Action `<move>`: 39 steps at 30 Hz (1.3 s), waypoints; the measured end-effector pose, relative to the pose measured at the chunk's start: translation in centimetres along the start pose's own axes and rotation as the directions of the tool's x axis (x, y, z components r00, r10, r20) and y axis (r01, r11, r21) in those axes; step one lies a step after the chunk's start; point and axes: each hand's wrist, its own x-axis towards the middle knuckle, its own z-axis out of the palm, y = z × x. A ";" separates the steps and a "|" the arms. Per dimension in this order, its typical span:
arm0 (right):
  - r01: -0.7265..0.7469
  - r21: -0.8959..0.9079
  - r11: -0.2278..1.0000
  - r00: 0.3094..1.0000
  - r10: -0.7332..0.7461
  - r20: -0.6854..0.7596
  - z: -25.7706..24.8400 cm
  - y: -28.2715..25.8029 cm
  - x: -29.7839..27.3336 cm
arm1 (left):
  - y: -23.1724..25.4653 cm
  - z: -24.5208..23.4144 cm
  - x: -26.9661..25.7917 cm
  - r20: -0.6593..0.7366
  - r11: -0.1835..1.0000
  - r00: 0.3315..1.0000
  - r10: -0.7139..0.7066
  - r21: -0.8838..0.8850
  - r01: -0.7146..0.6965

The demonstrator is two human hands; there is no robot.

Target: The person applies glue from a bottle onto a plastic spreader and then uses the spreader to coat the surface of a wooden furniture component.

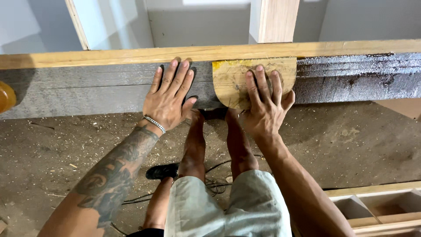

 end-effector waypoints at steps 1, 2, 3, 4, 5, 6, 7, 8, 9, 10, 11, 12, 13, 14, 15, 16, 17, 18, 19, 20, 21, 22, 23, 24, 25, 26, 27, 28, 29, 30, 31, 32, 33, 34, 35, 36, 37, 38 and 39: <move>-0.011 0.029 1.000 1.000 0.010 0.025 -0.4 -0.1 0.2 | 0.1 -0.3 0.1 0.014 1.000 1.000 -0.003 -0.013 0.003; -0.022 0.058 0.998 0.999 0.019 0.050 -0.9 -0.2 0.4 | 0.1 -0.7 0.2 0.028 1.000 1.000 -0.005 -0.027 0.006; -0.024 0.055 0.998 0.999 0.022 0.048 -1.0 -0.2 0.3 | 0.1 -0.7 0.2 0.025 1.000 1.000 -0.001 -0.028 0.001; -0.037 0.046 0.998 0.997 0.034 0.066 -1.1 -0.1 0.1 | 0.1 -0.6 0.3 0.041 0.999 0.999 -0.011 -0.032 0.013; -0.048 0.038 0.998 0.995 0.045 0.087 -1.2 -0.1 -0.1 | 0.1 -0.6 0.3 0.058 0.999 0.998 -0.025 -0.038 0.027; -0.049 0.035 0.998 0.995 0.045 0.088 -1.6 0.0 -0.2 | 0.3 -0.6 0.3 0.058 0.999 0.998 -0.023 -0.041 0.025; -0.055 0.045 0.997 0.993 0.050 0.105 -2.0 0.0 -0.2 | 0.3 -0.6 0.4 0.069 0.998 0.997 -0.033 -0.047 0.037; -0.061 0.055 0.997 0.991 0.054 0.121 -2.3 -0.1 -0.1 | 0.3 -0.7 0.4 0.080 0.997 0.996 -0.044 -0.054 0.048; -0.060 0.054 0.997 0.992 0.054 0.117 -2.6 0.0 0.1 | 0.3 -0.7 0.4 0.076 0.998 0.996 -0.042 -0.052 0.046; -0.071 0.049 0.996 0.988 0.064 0.138 -2.8 0.1 0.4 | 0.3 -0.7 0.4 0.089 0.998 0.995 -0.052 -0.043 0.056; -0.082 0.045 0.996 0.984 0.074 0.162 -3.1 0.1 0.5 | 0.4 -0.6 0.3 0.106 0.997 0.992 -0.063 -0.036 0.067; -0.082 0.044 0.996 0.984 0.074 0.161 -2.9 0.2 0.9 | 0.4 -0.7 0.4 0.105 0.997 0.993 -0.062 -0.036 0.066; -0.088 0.055 0.995 0.981 0.077 0.177 -2.7 0.3 1.2 | 0.4 -0.9 0.4 0.114 0.997 0.991 -0.066 -0.037 0.071; -0.093 0.065 0.994 0.978 0.079 0.193 -2.5 0.3 1.5 | 0.4 -1.0 0.5 0.123 0.996 0.990 -0.070 -0.039 0.075; -0.098 0.064 0.993 0.977 0.084 0.195 -2.7 0.3 1.4 | 0.5 -1.1 0.3 0.126 0.997 0.990 -0.066 -0.039 0.071; -0.098 0.065 0.993 0.973 0.082 0.217 -2.8 0.3 1.3 | 0.5 -1.1 0.2 0.134 0.997 0.988 -0.071 -0.031 0.076; -0.100 0.061 0.993 0.968 0.083 0.237 -3.0 0.5 1.3 | 0.6 -1.1 0.4 0.138 0.997 0.988 -0.072 -0.025 0.076; -0.106 0.055 0.993 0.967 0.090 0.236 -2.8 0.7 0.7 | 0.4 -1.1 0.5 0.137 0.997 0.988 -0.064 -0.027 0.068; -0.115 0.051 0.992 0.964 0.099 0.247 -2.8 0.8 0.1 | 0.4 -1.0 0.5 0.153 0.997 0.986 -0.069 -0.027 0.074; -0.125 0.046 0.991 0.960 0.109 0.258 -2.7 0.9 -0.6 | 0.3 -0.9 0.5 0.169 0.996 0.983 -0.074 -0.027 0.080; -0.127 0.042 0.991 0.957 0.111 0.270 -3.1 1.0 -1.4 | 0.7 -1.2 0.3 0.178 0.996 0.981 -0.072 -0.035 0.079; -0.138 0.039 0.990 0.946 0.121 0.300 -3.6 0.9 -2.2 | 1.0 -1.6 0.2 0.185 0.995 0.980 -0.072 -0.051 0.083; -0.145 0.038 0.989 0.941 0.126 0.314 -3.6 1.0 -2.2 | 0.7 -2.1 0.6 0.177 0.995 0.981 -0.075 -0.055 0.087; -0.143 0.037 0.989 0.943 0.125 0.309 -3.7 0.8 -2.7 | 0.6 -2.2 0.5 0.172 0.995 0.982 -0.076 -0.054 0.086; -0.154 0.029 0.988 0.932 0.135 0.335 -3.8 0.8 -3.3 | 0.6 -2.1 0.5 0.178 0.995 0.981 -0.072 -0.051 0.083; -0.164 0.020 0.986 0.921 0.146 0.361 -3.7 0.8 -3.9 | 0.6 -2.0 0.6 0.183 0.996 0.981 -0.069 -0.049 0.079; -0.169 0.009 0.986 0.918 0.154 0.365 -4.1 0.6 -4.3 | 0.7 -2.1 0.7 0.184 0.996 0.981 -0.060 -0.059 0.072; -0.188 0.006 0.982 0.910 0.172 0.378 -4.4 0.4 -4.7 | 0.8 -2.1 0.9 0.187 0.995 0.981 -0.059 -0.063 0.072; -0.200 0.013 0.980 0.903 0.180 0.390 -4.6 0.0 -5.0 | 0.7 -2.3 0.7 0.190 0.995 0.979 -0.069 -0.061 0.082; -0.198 0.013 0.980 0.902 0.177 0.394 -4.9 -0.1 -5.6 | 0.9 -2.3 0.5 0.192 0.994 0.979 -0.071 -0.063 0.085; -0.213 0.015 0.977 0.891 0.188 0.413 -5.2 -0.3 -6.2 | 1.0 -2.4 0.6 0.187 0.995 0.980 -0.072 -0.059 0.084; -0.229 0.018 0.973 0.880 0.199 0.432 -5.5 -0.5 -6.7 | 1.0 -2.6 0.6 0.182 0.995 0.981 -0.072 -0.055 0.084; -0.230 0.018 0.973 0.880 0.200 0.430 -5.3 -0.6 -7.4 | 0.9 -2.5 0.5 0.182 0.995 0.981 -0.071 -0.053 0.082; -0.280 0.048 0.959 0.833 0.218 0.509 -5.2 -0.6 -8.0 | 0.9 -2.4 0.3 0.155 0.996 0.986 -0.067 -0.053 0.076; -0.332 0.067 0.941 0.778 0.233 0.583 -5.1 -0.4 -8.6 | 1.0 -2.2 0.5 0.127 0.996 0.990 -0.059 -0.056 0.066; -0.335 0.062 0.940 0.778 0.239 0.581 -5.3 -0.5 -9.7 | 0.9 -2.3 0.4 0.125 0.996 0.991 -0.053 -0.058 0.061; -0.305 0.052 0.951 0.781 0.218 0.585 -5.3 -0.5 -10.8 | 0.9 -2.1 0.4 0.107 0.996 0.993 -0.047 -0.070 0.054; -0.274 0.042 0.961 0.782 0.197 0.591 -5.2 -0.6 -11.9 | 0.7 -1.9 0.4 0.088 0.996 0.995 -0.040 -0.081 0.048; -0.261 0.054 0.964 0.784 0.179 0.595 -5.5 -0.2 -12.0 | 0.7 -2.0 1.0 0.091 0.995 0.994 -0.059 -0.076 0.066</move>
